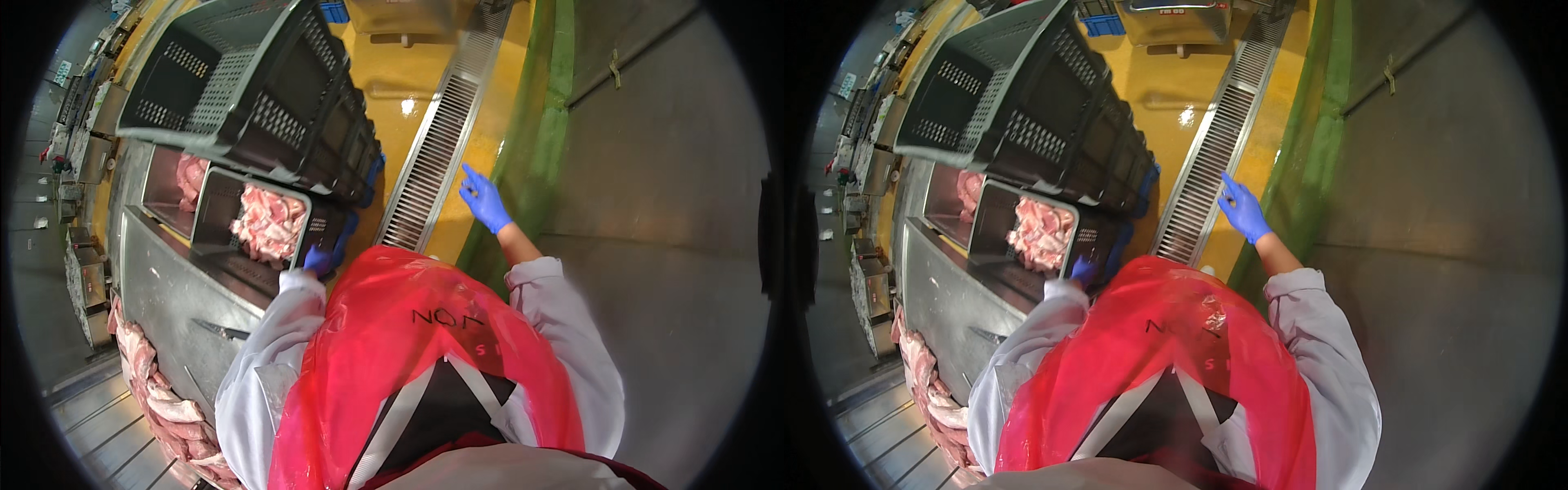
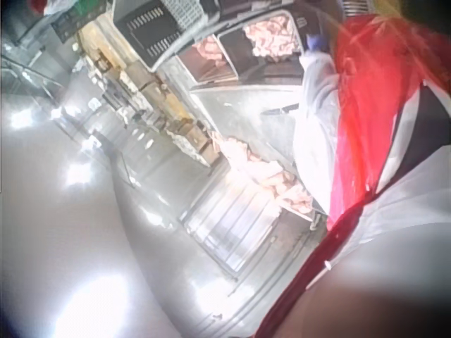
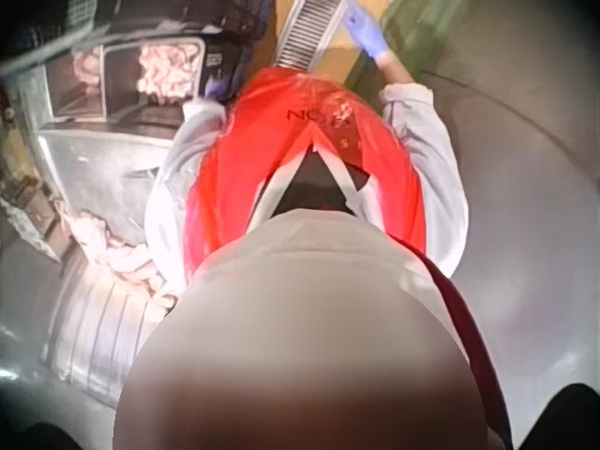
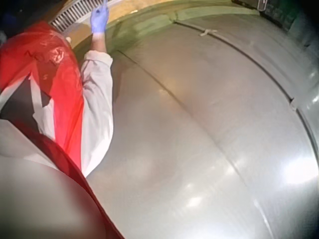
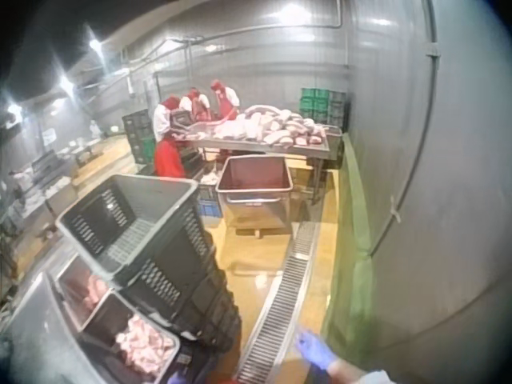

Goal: The person trims fat and connective tissue from large cuts of raw meat using a knife. They repeatedly lift the meat to inspect the surface, slice off unwanted layers, and place the trimmed pieces into a metal bin. The process involves handling multiple large cuts sequentially on a stainless steel table.

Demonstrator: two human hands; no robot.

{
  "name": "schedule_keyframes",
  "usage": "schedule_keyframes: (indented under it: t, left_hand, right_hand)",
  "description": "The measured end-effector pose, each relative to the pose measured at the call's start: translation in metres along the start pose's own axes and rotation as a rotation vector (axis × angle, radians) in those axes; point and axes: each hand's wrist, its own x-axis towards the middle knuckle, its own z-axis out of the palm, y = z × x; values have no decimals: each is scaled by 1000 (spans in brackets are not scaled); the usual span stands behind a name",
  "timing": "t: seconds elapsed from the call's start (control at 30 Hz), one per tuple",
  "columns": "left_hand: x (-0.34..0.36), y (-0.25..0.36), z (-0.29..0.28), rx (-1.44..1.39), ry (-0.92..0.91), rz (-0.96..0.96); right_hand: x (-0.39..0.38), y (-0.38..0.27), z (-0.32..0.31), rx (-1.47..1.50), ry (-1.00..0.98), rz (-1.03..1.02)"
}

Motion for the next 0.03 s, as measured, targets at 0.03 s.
schedule_keyframes:
  t: [0.03]
  left_hand:
    - [28, 6, -17, -5, 8, 15]
  right_hand:
    - [35, -17, -29, 55, 9, 32]
